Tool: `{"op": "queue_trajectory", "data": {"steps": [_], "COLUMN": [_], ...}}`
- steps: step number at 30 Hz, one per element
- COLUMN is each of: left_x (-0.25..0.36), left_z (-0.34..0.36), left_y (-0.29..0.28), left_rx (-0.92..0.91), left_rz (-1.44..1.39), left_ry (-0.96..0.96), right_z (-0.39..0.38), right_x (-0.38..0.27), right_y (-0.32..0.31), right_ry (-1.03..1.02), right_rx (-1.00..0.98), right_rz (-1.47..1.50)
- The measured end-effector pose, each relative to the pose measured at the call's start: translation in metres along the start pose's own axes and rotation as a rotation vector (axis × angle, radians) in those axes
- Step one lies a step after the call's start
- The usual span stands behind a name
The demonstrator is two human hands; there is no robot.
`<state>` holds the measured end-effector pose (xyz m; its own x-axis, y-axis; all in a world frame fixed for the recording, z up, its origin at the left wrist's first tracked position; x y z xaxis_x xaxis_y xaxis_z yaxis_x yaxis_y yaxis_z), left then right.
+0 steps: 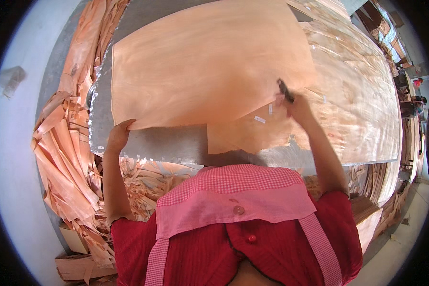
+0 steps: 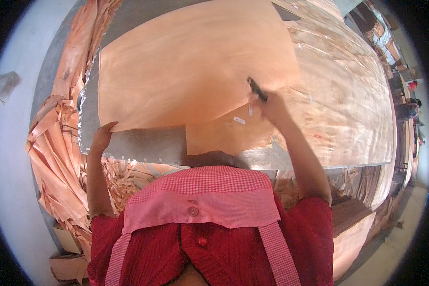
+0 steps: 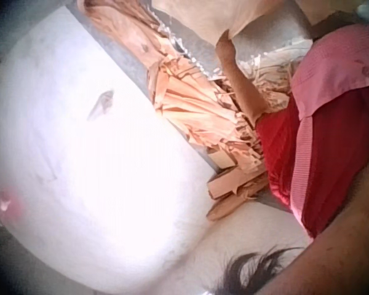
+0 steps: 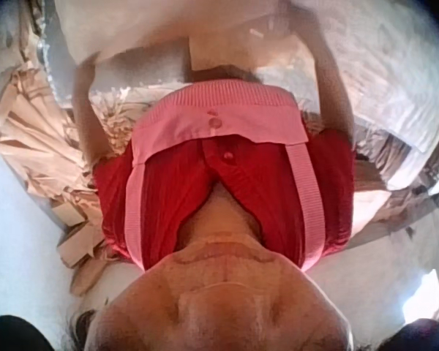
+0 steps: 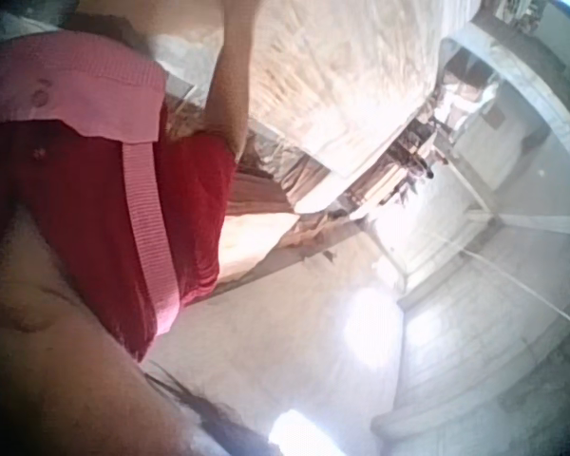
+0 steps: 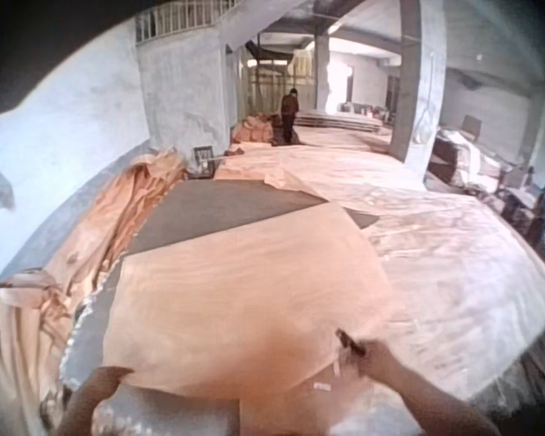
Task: The person prepares thin wood veneer by using a knife to trim edges, applying adhesive strips to join pieces, and smoothing the surface with a block.
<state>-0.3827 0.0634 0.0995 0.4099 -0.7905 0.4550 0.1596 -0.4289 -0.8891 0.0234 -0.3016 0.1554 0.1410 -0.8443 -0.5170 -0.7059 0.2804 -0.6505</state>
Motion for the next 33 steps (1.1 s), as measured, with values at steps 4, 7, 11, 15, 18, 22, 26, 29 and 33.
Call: {"op": "queue_trajectory", "data": {"steps": [4, 7, 11, 15, 18, 22, 26, 29, 33], "left_x": [-0.017, -0.037, -0.032, -0.054, -0.040, -0.157, -0.200, -0.170, -0.139], "left_z": [0.009, 0.005, -0.001, -0.035, -0.006, 0.075, 0.195, 0.291, 0.356], "left_y": [0.018, 0.016, 0.007, 0.014, -0.015, -0.063, -0.077, -0.062, -0.049], "left_rx": [0.049, 0.033, -0.040, -0.301, -0.786, -0.038, 0.284, 0.223, 0.031], "left_rz": [-0.174, -0.343, -0.019, 0.156, -0.121, -0.674, 0.476, 0.408, 0.433], "left_ry": [-0.073, -0.126, -0.068, 0.092, -0.127, -0.236, 0.018, -0.018, 0.054], "right_z": [-0.012, 0.008, 0.047, -0.004, -0.038, -0.064, -0.079, -0.075, -0.073], "right_x": [0.062, 0.031, 0.026, 0.007, 0.006, 0.018, 0.028, 0.053, 0.057], "right_y": [0.084, 0.113, 0.123, 0.098, 0.093, 0.105, 0.135, 0.165, 0.187], "right_ry": [0.059, 0.048, -0.340, -0.140, -0.105, -0.178, 0.081, 0.245, 0.434], "right_rx": [-0.588, -0.622, -0.561, -0.215, 0.186, 0.351, 0.542, 0.580, 0.664], "right_rz": [0.668, 1.219, 1.738, 1.494, 1.087, 1.114, 1.082, 0.979, 0.972]}}
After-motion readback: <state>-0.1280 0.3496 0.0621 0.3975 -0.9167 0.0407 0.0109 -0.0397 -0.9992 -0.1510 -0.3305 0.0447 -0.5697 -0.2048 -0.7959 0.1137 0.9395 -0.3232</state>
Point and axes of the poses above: each hand's wrist, its own z-axis towards the middle knuckle, its own y-axis out of the palm, x = y × z, the point moved 2 cm from there along z, towards the middle knuckle, and after that the axes turned 11 degrees about y, right-handed, at the moved point
